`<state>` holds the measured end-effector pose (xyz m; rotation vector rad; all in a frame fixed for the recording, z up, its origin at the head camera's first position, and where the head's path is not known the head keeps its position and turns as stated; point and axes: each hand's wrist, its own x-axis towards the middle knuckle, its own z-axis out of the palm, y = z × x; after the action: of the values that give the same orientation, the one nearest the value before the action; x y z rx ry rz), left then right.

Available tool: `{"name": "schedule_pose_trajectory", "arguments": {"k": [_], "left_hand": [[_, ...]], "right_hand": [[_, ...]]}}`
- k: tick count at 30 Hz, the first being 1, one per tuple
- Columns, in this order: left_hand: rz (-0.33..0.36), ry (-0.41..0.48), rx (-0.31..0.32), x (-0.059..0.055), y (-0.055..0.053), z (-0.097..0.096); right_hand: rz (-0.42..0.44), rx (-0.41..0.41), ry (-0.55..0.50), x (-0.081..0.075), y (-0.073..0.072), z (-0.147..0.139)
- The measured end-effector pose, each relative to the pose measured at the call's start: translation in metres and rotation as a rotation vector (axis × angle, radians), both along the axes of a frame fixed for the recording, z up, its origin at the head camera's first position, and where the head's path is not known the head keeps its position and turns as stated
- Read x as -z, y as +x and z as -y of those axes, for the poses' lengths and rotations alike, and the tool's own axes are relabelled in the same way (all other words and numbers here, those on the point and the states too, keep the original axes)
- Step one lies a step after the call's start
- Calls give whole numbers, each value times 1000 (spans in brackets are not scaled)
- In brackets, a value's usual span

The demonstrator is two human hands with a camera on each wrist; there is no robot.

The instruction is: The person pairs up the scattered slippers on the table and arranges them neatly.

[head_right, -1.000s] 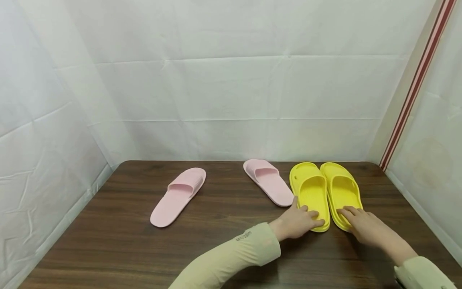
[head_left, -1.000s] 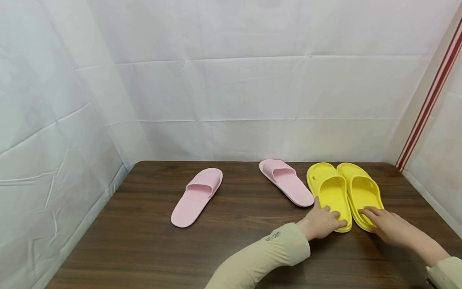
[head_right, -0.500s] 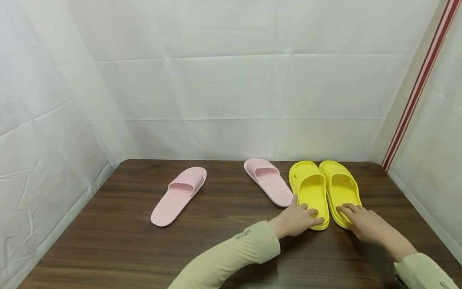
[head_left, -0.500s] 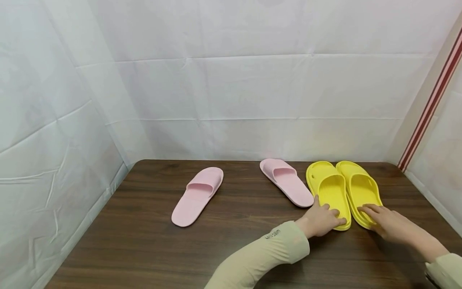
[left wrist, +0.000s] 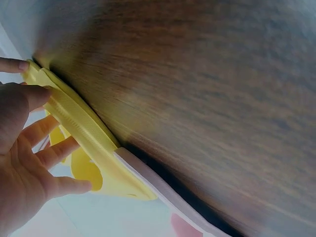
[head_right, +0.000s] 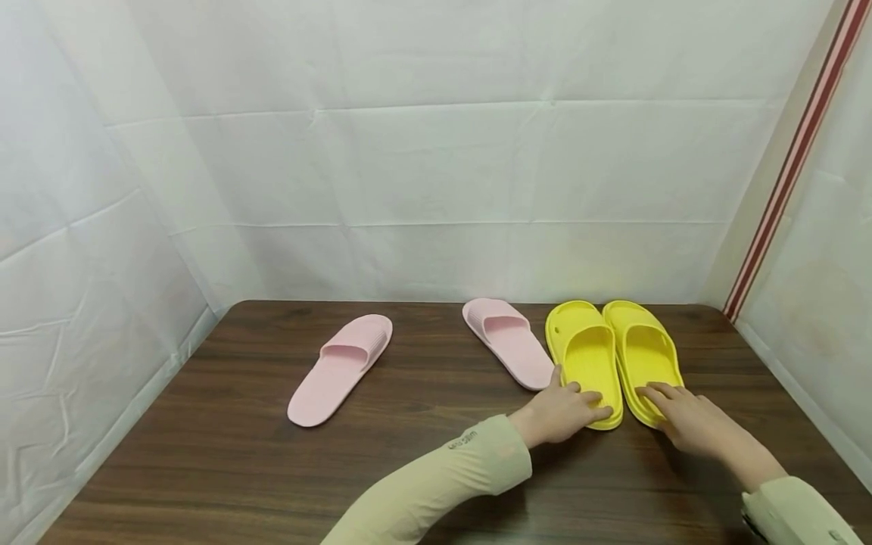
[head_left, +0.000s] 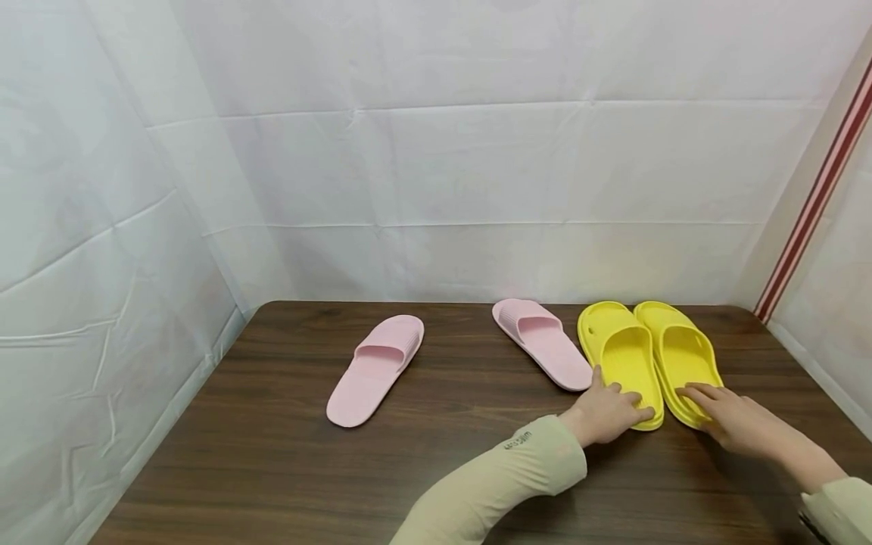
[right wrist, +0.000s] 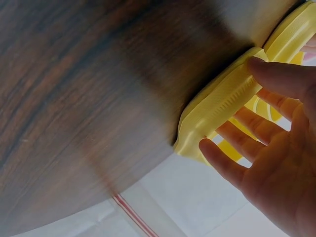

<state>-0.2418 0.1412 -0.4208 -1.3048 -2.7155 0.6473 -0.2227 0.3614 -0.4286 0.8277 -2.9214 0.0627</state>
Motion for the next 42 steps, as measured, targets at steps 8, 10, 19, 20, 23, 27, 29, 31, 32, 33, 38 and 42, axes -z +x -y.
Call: {"name": "schedule_pose_trajectory", "arguments": {"k": [8,10,19,20,23,27,29,31,32,33,38,42], "left_hand": [[12,15,-4,-1,1,2],[13,20,-5,-2,1,2],[41,17,-37,-1,5,5],[56,18,-46,-1,5,6],[79,17,-63,0,6,9],[72,28,-58,1,7,15],[74,41,-56,-1,8,19],[79,57,-55,-4,10,21],[79,62,-55,-6,11,23],[81,69,-54,-9,12,25],[80,104,-54,-26,19,39],[71,152,-47,-30,20,59]], "right_hand": [[7,9,0,0,0,0],[12,14,2,0,0,0],[2,29,4,4,0,5],[0,33,6,4,0,5],[-6,49,5,7,1,6],[-11,61,-2,8,2,6],[-8,66,-4,9,2,6],[0,76,-6,9,2,5],[0,78,-9,9,2,5],[-2,81,-10,9,3,5],[-8,91,-15,6,3,8],[-8,97,-44,3,3,15]]}}
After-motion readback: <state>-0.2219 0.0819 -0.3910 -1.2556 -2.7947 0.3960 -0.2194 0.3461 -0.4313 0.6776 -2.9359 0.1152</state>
